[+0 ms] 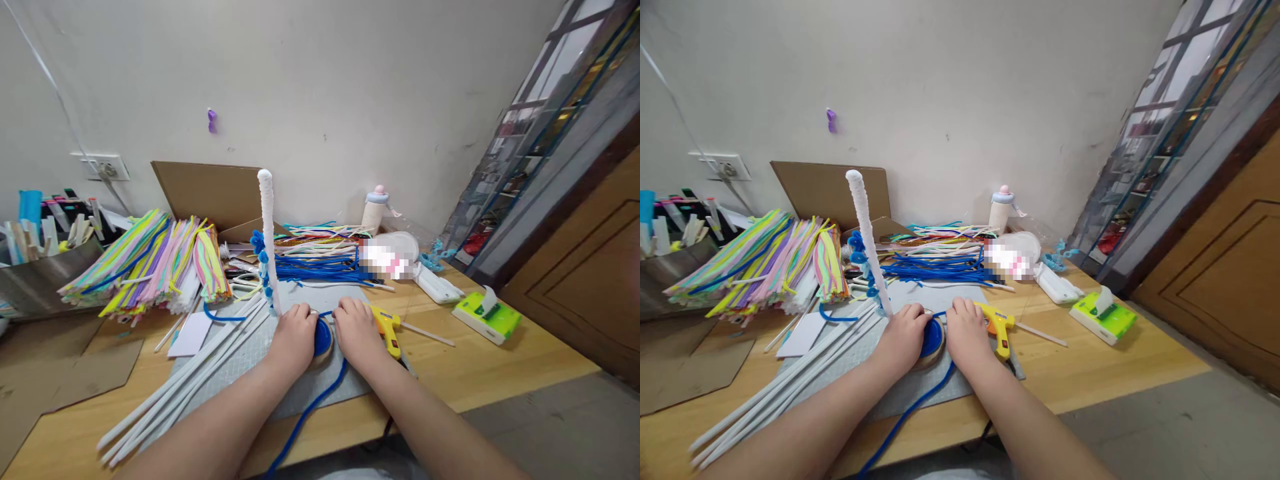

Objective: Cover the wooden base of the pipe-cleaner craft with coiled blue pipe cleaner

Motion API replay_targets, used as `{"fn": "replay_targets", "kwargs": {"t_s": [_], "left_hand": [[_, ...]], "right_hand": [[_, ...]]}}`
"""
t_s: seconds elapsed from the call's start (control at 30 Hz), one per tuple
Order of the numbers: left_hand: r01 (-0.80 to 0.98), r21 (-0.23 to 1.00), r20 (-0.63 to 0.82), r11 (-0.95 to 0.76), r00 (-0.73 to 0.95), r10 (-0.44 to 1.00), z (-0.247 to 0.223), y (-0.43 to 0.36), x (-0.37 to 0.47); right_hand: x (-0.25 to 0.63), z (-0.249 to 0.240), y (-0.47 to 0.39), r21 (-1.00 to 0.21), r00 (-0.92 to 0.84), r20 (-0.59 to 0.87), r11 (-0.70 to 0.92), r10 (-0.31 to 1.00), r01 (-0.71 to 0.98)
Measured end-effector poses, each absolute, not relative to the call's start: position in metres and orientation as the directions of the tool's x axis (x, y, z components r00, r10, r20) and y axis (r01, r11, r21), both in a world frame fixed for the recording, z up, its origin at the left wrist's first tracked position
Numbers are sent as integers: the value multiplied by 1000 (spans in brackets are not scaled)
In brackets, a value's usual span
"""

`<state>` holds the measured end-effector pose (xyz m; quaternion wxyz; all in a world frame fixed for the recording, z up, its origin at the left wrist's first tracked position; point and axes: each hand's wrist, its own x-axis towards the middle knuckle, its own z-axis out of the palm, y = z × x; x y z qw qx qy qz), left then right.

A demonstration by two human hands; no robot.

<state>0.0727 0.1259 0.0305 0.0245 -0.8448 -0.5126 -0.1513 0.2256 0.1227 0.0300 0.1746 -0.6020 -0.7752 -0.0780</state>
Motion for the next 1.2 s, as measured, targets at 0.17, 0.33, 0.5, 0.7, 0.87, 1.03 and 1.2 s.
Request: {"fn": "replay_targets", "kwargs": {"t_s": [0.17, 0.33, 0.5, 0.7, 0.87, 1.03, 1.2], "left_hand": [[879, 80, 260, -471, 438, 861, 35, 124, 74], [883, 72, 236, -465, 438, 868, 39, 123, 74], [882, 78, 232, -465, 438, 869, 38, 123, 75], [883, 89, 235, -462, 432, 871, 38, 123, 74], [877, 97, 237, -471, 439, 867, 37, 124, 73], [877, 112, 245, -468, 432, 868, 36, 124, 73], [878, 113, 248, -466, 429, 869, 36, 123, 73]], "right_hand": [[240, 41, 106, -213, -158, 436, 272, 886, 938], [284, 55, 90, -269, 122, 159, -76, 980, 960], [314, 51, 89, -192, 280, -168, -310, 945, 931], [321, 28, 107, -243, 264, -153, -295, 952, 924], [327, 29, 112, -646, 293, -50, -255, 955, 720], [326, 64, 102, -983, 57, -116, -106, 992, -147], [324, 82, 100, -854, -14, -203, -184, 979, -487]]}}
